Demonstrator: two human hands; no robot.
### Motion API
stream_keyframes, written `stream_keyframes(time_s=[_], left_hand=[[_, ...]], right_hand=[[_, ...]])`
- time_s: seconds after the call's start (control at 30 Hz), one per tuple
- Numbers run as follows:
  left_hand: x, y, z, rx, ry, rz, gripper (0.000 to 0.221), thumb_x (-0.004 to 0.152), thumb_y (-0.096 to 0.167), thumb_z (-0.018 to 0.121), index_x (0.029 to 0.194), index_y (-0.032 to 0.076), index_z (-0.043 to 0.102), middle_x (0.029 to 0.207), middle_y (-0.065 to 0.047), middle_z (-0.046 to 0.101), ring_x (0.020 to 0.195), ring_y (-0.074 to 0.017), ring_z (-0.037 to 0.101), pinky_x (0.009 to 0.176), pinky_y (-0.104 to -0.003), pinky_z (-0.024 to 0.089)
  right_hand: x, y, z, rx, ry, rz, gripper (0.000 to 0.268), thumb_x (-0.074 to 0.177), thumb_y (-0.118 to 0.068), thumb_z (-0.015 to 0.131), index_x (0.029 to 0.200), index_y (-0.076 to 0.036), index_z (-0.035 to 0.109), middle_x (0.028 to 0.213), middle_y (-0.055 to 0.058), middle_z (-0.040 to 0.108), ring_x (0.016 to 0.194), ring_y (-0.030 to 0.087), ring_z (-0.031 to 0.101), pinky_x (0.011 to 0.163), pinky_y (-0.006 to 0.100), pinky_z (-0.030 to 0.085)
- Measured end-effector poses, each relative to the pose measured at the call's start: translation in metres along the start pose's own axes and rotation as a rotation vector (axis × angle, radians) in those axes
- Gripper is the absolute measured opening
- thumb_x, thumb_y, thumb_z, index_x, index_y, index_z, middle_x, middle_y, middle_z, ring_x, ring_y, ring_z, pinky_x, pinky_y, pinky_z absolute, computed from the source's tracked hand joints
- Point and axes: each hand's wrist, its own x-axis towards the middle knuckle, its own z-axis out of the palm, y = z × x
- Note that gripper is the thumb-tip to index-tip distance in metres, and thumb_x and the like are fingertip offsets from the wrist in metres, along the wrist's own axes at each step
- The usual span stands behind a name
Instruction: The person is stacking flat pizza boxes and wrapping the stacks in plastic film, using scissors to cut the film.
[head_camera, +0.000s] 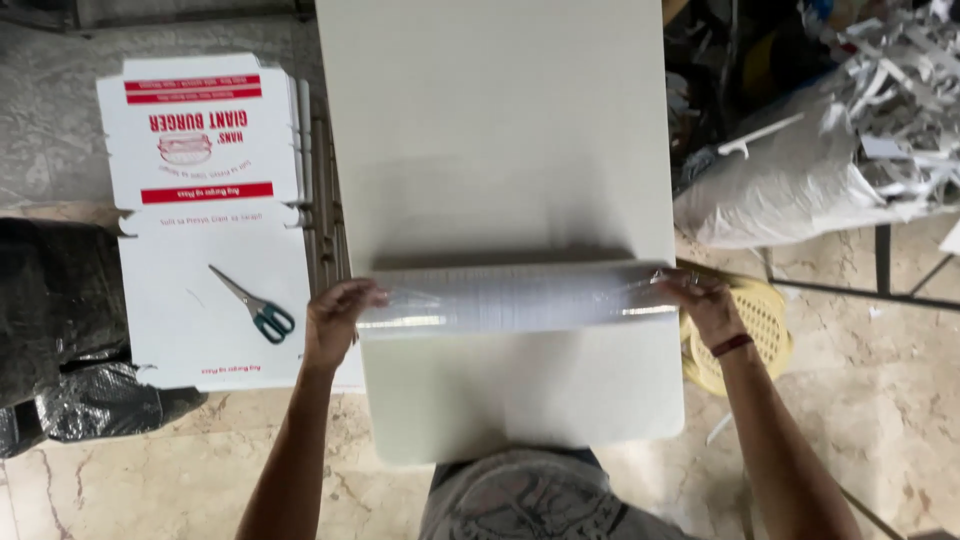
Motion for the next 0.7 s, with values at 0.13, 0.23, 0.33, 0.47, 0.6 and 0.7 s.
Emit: stream_keyframes(time_s=[0.13, 0.23, 0.33, 0.47, 0.6, 0.7], left_hand=[[0.089, 0.039, 0.007, -0.086, 0.169, 0.22, 0.01, 0.1, 0.004, 0.068, 0.106, 0.0, 0.074, 0.094, -0.021, 0.077, 0.087, -0.0314, 0.077, 0.089, -0.042, 0.058], [0.173, 0.048, 0.004, -0.155, 0.188, 0.371, 0.009, 0.102, 0.003, 0.068, 0.107, 0.001, 0.075, 0.094, -0.021, 0.076, 0.087, -0.0313, 0.077, 0.09, -0.042, 0.059], [0.244, 0.061, 0.005, -0.261, 0.188, 0.456, 0.01, 0.102, 0.002, 0.067, 0.11, -0.002, 0.071, 0.095, -0.022, 0.076, 0.085, -0.0319, 0.078, 0.088, -0.043, 0.062], [0.289, 0.103, 0.007, -0.256, 0.222, 0.446, 0.018, 0.1, 0.019, 0.069, 0.105, 0.003, 0.076, 0.1, -0.014, 0.08, 0.068, -0.0247, 0.077, 0.069, -0.031, 0.065], [0.333, 0.099, 0.008, -0.317, 0.214, 0.551, 0.014, 0.099, 0.005, 0.07, 0.111, -0.002, 0.075, 0.109, -0.018, 0.077, 0.085, -0.0291, 0.081, 0.065, -0.036, 0.072], [0.346, 0.105, 0.012, -0.341, 0.128, 0.594, 0.012, 0.1, 0.012, 0.073, 0.109, 0.005, 0.076, 0.099, -0.018, 0.08, 0.074, -0.0304, 0.08, 0.063, -0.036, 0.067]], right_hand=[[0.104, 0.044, 0.03, 0.042, 0.289, 0.153, 0.021, 0.096, -0.027, 0.072, 0.115, -0.036, 0.07, 0.102, -0.014, 0.068, 0.103, -0.001, 0.067, 0.104, 0.015, 0.051], [0.189, 0.08, 0.019, 0.78, 0.428, 0.39, 0.01, 0.097, -0.041, 0.079, 0.101, -0.034, 0.073, 0.088, -0.01, 0.065, 0.088, 0.005, 0.062, 0.091, 0.018, 0.05], [0.267, 0.107, 0.014, 1.519, 0.359, 0.636, 0.022, 0.091, -0.06, 0.084, 0.085, -0.041, 0.074, 0.07, -0.013, 0.063, 0.068, 0.007, 0.059, 0.075, 0.023, 0.047], [0.297, 0.131, -0.04, 2.005, 0.545, 0.424, 0.014, 0.092, -0.025, 0.08, 0.08, -0.025, 0.072, 0.098, -0.004, 0.078, 0.103, 0.015, 0.074, 0.119, 0.055, 0.04], [0.312, 0.144, -0.052, 1.933, 0.562, 0.478, 0.014, 0.091, -0.031, 0.08, 0.084, -0.024, 0.072, 0.094, -0.004, 0.077, 0.093, 0.014, 0.071, 0.098, 0.045, 0.054], [0.33, 0.157, -0.037, 1.978, 0.733, 0.341, 0.014, 0.09, -0.014, 0.079, 0.078, -0.02, 0.077, 0.084, -0.006, 0.076, 0.088, 0.012, 0.072, 0.107, 0.044, 0.053]])
